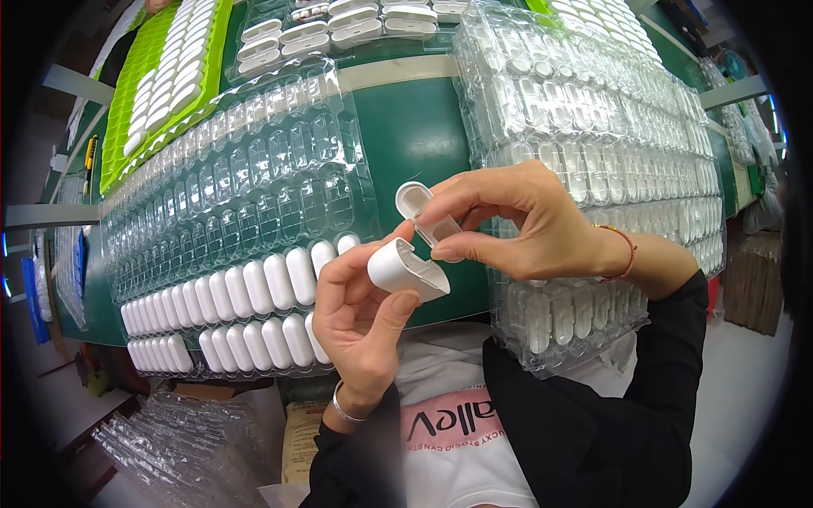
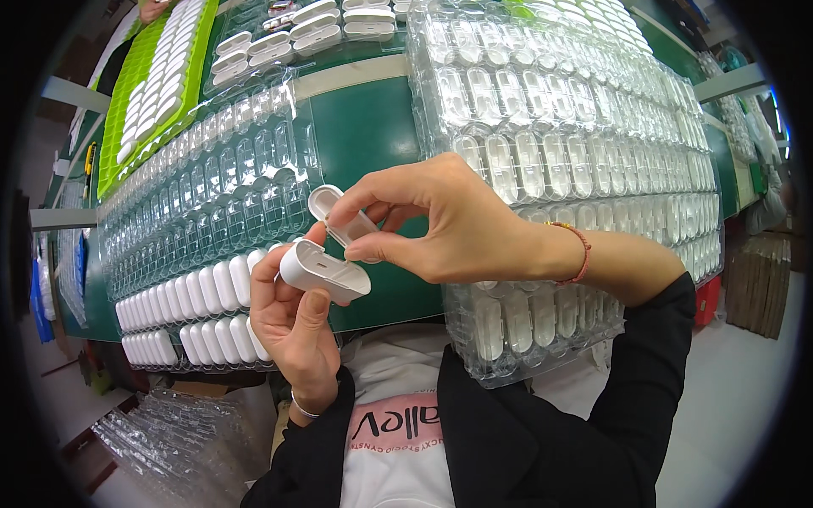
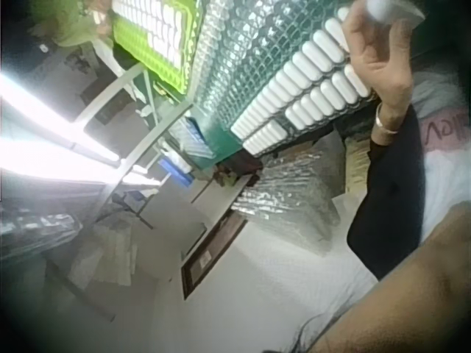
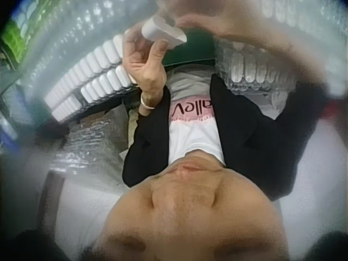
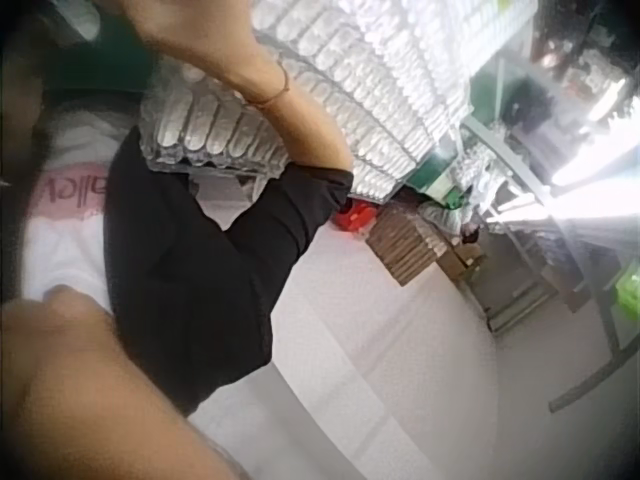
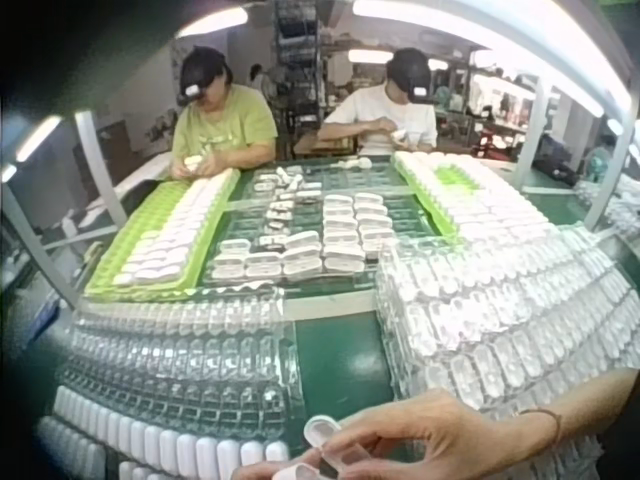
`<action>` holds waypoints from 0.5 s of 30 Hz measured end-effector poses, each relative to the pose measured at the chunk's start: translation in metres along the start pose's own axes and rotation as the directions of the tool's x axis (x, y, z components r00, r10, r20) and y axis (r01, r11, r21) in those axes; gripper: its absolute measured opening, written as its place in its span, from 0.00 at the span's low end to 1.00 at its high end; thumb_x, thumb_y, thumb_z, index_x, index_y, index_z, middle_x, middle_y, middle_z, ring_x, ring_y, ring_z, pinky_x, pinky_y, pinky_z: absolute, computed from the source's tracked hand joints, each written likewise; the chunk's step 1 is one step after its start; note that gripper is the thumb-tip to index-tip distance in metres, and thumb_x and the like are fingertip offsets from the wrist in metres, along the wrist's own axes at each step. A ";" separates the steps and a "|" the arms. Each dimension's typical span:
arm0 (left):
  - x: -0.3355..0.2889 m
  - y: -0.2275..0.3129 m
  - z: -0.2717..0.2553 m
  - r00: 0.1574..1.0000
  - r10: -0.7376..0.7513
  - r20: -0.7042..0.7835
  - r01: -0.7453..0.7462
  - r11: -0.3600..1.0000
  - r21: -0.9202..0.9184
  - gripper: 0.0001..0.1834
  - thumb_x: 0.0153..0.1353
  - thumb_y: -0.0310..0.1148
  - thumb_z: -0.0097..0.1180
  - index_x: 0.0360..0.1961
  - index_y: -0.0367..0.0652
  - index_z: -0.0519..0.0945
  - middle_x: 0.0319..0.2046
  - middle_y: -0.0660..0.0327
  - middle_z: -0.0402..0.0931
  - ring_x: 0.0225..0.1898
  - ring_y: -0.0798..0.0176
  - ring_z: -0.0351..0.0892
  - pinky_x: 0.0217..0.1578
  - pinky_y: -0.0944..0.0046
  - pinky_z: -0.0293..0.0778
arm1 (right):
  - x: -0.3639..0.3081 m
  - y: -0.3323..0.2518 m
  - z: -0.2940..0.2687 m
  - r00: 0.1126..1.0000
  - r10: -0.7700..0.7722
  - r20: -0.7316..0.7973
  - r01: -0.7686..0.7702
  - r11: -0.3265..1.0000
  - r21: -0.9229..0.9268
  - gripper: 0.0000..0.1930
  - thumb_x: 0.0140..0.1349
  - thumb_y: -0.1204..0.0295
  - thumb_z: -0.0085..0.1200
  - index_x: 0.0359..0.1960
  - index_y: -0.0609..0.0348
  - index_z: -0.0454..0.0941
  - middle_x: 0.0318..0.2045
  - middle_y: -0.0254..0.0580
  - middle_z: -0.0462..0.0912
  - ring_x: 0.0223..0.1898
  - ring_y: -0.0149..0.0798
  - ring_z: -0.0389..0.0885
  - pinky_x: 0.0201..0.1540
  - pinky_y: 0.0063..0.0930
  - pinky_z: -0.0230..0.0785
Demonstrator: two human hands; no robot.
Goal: The person assembles white wireless earbud cases by hand. They open the cases, insert small cylindrical components into the earbud slots, and close the lids. The person handles the cases one at a time, placing them into clear plastic packaging trays on a green workbench.
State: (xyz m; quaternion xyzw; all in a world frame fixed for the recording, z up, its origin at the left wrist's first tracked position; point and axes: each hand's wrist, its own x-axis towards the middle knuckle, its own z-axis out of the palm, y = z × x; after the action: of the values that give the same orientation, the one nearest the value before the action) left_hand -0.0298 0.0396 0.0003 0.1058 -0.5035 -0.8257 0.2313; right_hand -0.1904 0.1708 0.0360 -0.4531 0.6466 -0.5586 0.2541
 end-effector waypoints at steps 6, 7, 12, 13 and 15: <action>0.001 0.000 0.000 1.000 -0.012 -0.001 0.012 1.000 0.011 0.23 0.59 0.21 0.60 0.54 0.31 0.66 0.54 0.40 0.74 0.50 0.60 0.79 0.45 0.65 0.81 | -0.001 0.000 0.001 1.000 -0.009 -0.022 0.009 1.000 -0.014 0.12 0.54 0.77 0.64 0.42 0.61 0.83 0.37 0.42 0.86 0.38 0.34 0.85 0.40 0.26 0.81; 0.001 0.000 -0.001 1.000 -0.012 0.002 0.012 1.000 0.009 0.23 0.59 0.21 0.60 0.54 0.31 0.67 0.54 0.40 0.74 0.49 0.61 0.80 0.45 0.65 0.81 | -0.001 0.000 0.001 1.000 -0.008 -0.020 0.007 1.000 -0.015 0.12 0.54 0.77 0.64 0.42 0.61 0.83 0.37 0.42 0.86 0.38 0.34 0.85 0.40 0.26 0.81; 0.000 0.000 -0.002 1.000 -0.030 0.011 0.029 1.000 0.008 0.24 0.60 0.22 0.60 0.55 0.31 0.66 0.54 0.40 0.75 0.50 0.60 0.79 0.45 0.66 0.80 | -0.001 0.002 0.001 0.999 -0.035 -0.041 0.034 0.999 -0.031 0.12 0.53 0.77 0.64 0.41 0.61 0.84 0.37 0.42 0.86 0.37 0.33 0.85 0.39 0.27 0.81; 0.000 0.000 -0.001 0.999 -0.035 -0.015 0.035 0.999 -0.003 0.24 0.60 0.22 0.60 0.56 0.31 0.66 0.54 0.40 0.75 0.51 0.60 0.79 0.46 0.65 0.80 | -0.002 0.002 0.002 0.998 -0.042 -0.045 0.040 0.998 -0.038 0.11 0.53 0.77 0.64 0.40 0.61 0.84 0.37 0.42 0.86 0.37 0.33 0.85 0.39 0.26 0.81; -0.001 -0.001 0.002 0.997 -0.045 -0.069 0.044 0.999 -0.026 0.25 0.60 0.22 0.60 0.56 0.30 0.66 0.54 0.40 0.74 0.52 0.60 0.78 0.47 0.64 0.79 | -0.001 0.002 0.002 0.998 -0.040 -0.046 0.038 0.998 -0.041 0.11 0.53 0.78 0.64 0.40 0.62 0.83 0.37 0.42 0.86 0.37 0.33 0.85 0.39 0.26 0.81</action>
State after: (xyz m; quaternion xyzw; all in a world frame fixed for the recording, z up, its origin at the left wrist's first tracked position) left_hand -0.0300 0.0416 0.0005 0.1428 -0.4826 -0.8326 0.2314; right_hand -0.1885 0.1708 0.0330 -0.4576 0.6545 -0.5606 0.2189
